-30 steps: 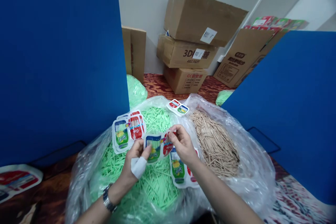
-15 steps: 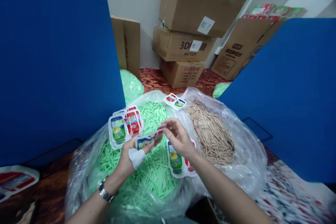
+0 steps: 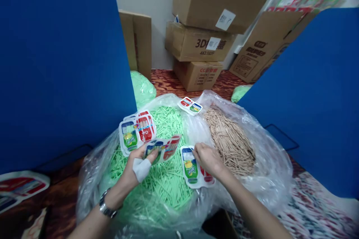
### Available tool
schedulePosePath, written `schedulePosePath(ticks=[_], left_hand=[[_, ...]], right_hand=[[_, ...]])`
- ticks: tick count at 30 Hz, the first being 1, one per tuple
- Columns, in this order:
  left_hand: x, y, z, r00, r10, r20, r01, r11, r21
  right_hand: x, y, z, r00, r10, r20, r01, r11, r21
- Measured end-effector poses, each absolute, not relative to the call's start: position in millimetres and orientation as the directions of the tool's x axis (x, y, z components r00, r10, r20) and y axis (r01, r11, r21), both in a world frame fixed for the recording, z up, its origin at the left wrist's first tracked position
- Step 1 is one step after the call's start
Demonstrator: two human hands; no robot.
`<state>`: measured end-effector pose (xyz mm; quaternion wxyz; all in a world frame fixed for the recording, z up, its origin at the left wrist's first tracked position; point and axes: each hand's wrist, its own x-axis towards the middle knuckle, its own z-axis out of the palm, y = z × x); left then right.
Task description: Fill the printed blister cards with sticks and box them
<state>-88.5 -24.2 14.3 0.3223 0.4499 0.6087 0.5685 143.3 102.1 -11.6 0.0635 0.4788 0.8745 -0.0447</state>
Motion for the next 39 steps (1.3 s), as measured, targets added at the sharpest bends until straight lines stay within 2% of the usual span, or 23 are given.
schedulePosePath(ticks=[3,5,8,11,12,14,16,17,21,25,27,29,31,33,36,37,39], left_hand=[[-94,-27,12,-0.402,0.905,0.141,0.213,-0.057,0.975],[-98,-29,10,-0.443,0.893,0.074,0.106,-0.03,0.994],[-102,-29,7,-0.483,0.875,-0.024,-0.122,-0.04,0.992],[-101,-28,9,-0.519,0.854,-0.026,-0.186,-0.084,0.979],[-100,-28,11,-0.523,0.852,-0.019,-0.185,-0.093,0.978],[-100,-29,14,-0.527,0.85,-0.009,-0.178,-0.1,0.979],[-102,-33,15,-0.536,0.844,-0.013,-0.167,-0.091,0.982],[-105,-35,14,-0.545,0.838,-0.022,-0.158,-0.076,0.984],[-132,-43,3,-0.629,0.777,-0.024,-0.058,-0.016,0.998],[-167,-30,-4,-0.732,0.672,0.113,0.208,0.063,0.976],[-182,-18,-6,-0.745,0.629,0.222,0.409,0.167,0.897],[-192,-10,-9,-0.715,0.604,0.352,0.604,0.28,0.746],[-197,-8,-15,-0.62,0.663,0.42,0.742,0.32,0.59],[-200,-11,-23,-0.534,0.738,0.412,0.812,0.311,0.494],[-202,-16,-32,-0.516,0.755,0.404,0.832,0.33,0.445],[-202,-16,-33,-0.511,0.756,0.41,0.837,0.329,0.437],[-201,-14,-32,-0.503,0.756,0.418,0.843,0.322,0.431]], right_hand=[[133,103,-6,-0.54,0.829,-0.143,0.84,0.54,-0.039],[124,106,3,-0.544,0.833,-0.1,0.838,0.533,-0.117],[106,113,15,-0.564,0.824,0.057,0.773,0.551,-0.314],[84,116,17,-0.649,0.743,0.163,0.532,0.597,-0.6],[76,115,16,-0.695,0.7,0.164,0.407,0.572,-0.712],[62,111,11,-0.796,0.586,0.15,0.142,0.422,-0.895],[49,104,5,-0.853,0.5,0.151,-0.023,0.253,-0.967],[44,101,3,-0.857,0.493,0.149,-0.048,0.212,-0.976],[20,94,0,-0.803,0.579,0.141,0.056,0.309,-0.949],[-20,102,2,-0.751,0.638,0.17,0.208,0.474,-0.855],[-42,107,3,-0.69,0.705,0.163,0.369,0.537,-0.759],[-54,112,4,-0.645,0.752,0.133,0.517,0.558,-0.649],[-48,115,7,-0.645,0.752,0.137,0.564,0.589,-0.579],[-22,121,13,-0.688,0.7,0.19,0.512,0.655,-0.556],[43,135,24,-0.756,0.61,0.237,0.443,0.744,-0.501],[69,141,26,-0.765,0.607,0.217,0.467,0.754,-0.462],[117,151,28,-0.775,0.627,0.08,0.568,0.747,-0.345]])
